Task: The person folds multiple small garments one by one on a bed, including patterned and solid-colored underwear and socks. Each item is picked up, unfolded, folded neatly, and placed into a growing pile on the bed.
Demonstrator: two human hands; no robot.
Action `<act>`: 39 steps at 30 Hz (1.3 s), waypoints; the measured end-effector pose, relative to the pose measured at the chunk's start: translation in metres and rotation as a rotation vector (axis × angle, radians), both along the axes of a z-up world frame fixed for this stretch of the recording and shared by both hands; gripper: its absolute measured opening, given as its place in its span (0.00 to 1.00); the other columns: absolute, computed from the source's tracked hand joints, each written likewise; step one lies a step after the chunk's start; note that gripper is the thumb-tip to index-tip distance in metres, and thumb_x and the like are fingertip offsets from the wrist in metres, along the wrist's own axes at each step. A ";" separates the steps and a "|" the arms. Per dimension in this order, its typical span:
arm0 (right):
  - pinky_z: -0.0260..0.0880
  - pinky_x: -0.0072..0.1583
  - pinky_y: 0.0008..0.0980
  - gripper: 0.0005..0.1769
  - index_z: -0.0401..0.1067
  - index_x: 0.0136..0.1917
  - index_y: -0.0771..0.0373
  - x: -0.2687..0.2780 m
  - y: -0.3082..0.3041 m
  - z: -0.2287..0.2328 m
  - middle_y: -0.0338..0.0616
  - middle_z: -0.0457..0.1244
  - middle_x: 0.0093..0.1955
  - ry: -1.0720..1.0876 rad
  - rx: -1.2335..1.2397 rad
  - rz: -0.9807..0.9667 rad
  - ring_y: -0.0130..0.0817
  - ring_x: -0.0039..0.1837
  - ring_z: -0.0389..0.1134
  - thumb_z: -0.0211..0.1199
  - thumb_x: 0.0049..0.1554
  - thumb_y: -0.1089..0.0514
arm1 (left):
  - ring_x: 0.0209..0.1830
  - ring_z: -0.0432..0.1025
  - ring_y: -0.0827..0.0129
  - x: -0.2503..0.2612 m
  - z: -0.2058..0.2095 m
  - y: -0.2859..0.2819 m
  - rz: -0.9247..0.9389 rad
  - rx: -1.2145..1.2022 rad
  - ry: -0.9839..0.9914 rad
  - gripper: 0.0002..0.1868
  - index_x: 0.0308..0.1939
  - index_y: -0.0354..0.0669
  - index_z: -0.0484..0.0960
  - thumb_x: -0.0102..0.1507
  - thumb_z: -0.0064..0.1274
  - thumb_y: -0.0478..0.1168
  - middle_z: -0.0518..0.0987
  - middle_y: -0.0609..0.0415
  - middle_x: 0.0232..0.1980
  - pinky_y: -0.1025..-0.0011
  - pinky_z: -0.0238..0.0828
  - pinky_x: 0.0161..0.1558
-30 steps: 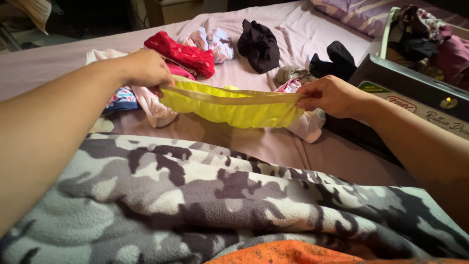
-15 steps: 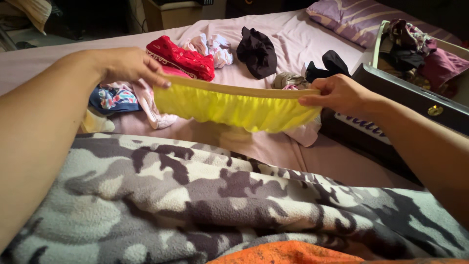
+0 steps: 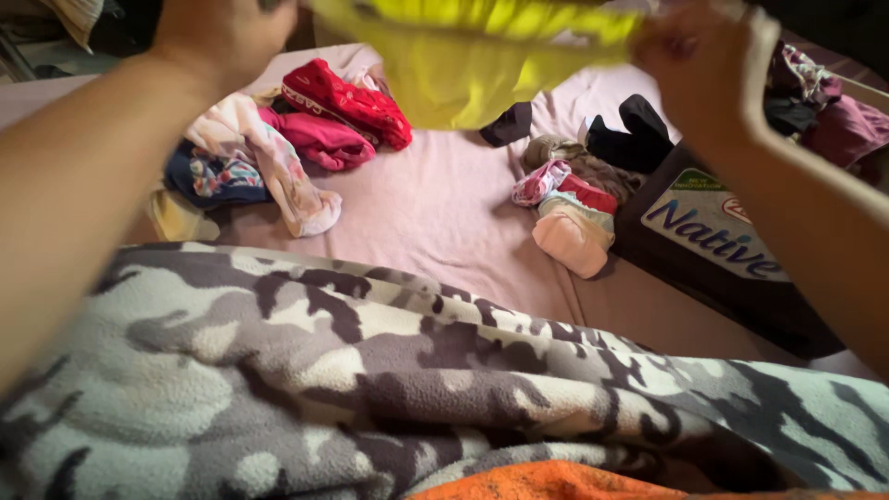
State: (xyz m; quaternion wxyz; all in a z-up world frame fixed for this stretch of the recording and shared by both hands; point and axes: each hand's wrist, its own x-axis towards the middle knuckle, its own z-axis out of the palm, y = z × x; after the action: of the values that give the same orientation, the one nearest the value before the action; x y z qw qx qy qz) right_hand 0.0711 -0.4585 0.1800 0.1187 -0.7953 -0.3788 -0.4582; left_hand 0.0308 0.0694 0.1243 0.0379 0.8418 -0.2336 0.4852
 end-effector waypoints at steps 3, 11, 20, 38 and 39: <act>0.75 0.43 0.26 0.02 0.81 0.45 0.60 -0.050 -0.009 -0.055 0.43 0.72 0.50 0.431 -0.198 0.091 0.27 0.44 0.72 0.68 0.57 0.63 | 0.47 0.78 0.56 -0.040 -0.024 0.003 -0.219 0.104 0.312 0.09 0.38 0.40 0.86 0.55 0.56 0.36 0.83 0.44 0.46 0.62 0.75 0.51; 0.76 0.49 0.35 0.10 0.83 0.44 0.59 -0.104 0.000 -0.146 0.43 0.73 0.45 1.030 -0.579 0.260 0.37 0.45 0.75 0.68 0.52 0.53 | 0.38 0.82 0.72 -0.064 -0.101 -0.039 0.087 0.328 1.615 0.13 0.45 0.49 0.90 0.56 0.62 0.41 0.90 0.60 0.39 0.70 0.76 0.44; 0.73 0.54 0.38 0.20 0.80 0.52 0.55 -0.008 0.011 -0.151 0.44 0.72 0.48 1.015 -0.196 -0.228 0.39 0.48 0.75 0.68 0.53 0.42 | 0.46 0.77 0.67 0.010 -0.104 -0.008 0.098 -0.459 1.731 0.20 0.53 0.37 0.85 0.65 0.54 0.47 0.84 0.55 0.48 0.64 0.75 0.48; 0.39 0.79 0.46 0.37 0.45 0.82 0.60 -0.040 0.069 -0.232 0.58 0.37 0.84 0.837 -0.638 0.085 0.54 0.84 0.37 0.48 0.66 0.44 | 0.82 0.19 0.31 -0.004 -0.191 -0.102 0.212 0.795 1.527 0.32 0.79 0.67 0.54 0.73 0.41 0.62 0.19 0.38 0.84 0.42 0.25 0.78; 0.41 0.80 0.45 0.35 0.49 0.82 0.60 -0.034 0.066 -0.236 0.57 0.40 0.83 0.812 -0.621 0.101 0.53 0.84 0.40 0.48 0.66 0.47 | 0.82 0.20 0.33 0.002 -0.199 -0.099 0.203 0.686 1.510 0.40 0.80 0.58 0.46 0.70 0.45 0.61 0.20 0.39 0.83 0.44 0.27 0.78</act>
State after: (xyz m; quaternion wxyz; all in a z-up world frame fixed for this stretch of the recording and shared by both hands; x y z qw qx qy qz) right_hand 0.0372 -0.3928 -0.0562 0.0361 -0.8876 -0.4583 0.0280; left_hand 0.0331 -0.0292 -0.0742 -0.1179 0.9225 -0.2029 -0.3064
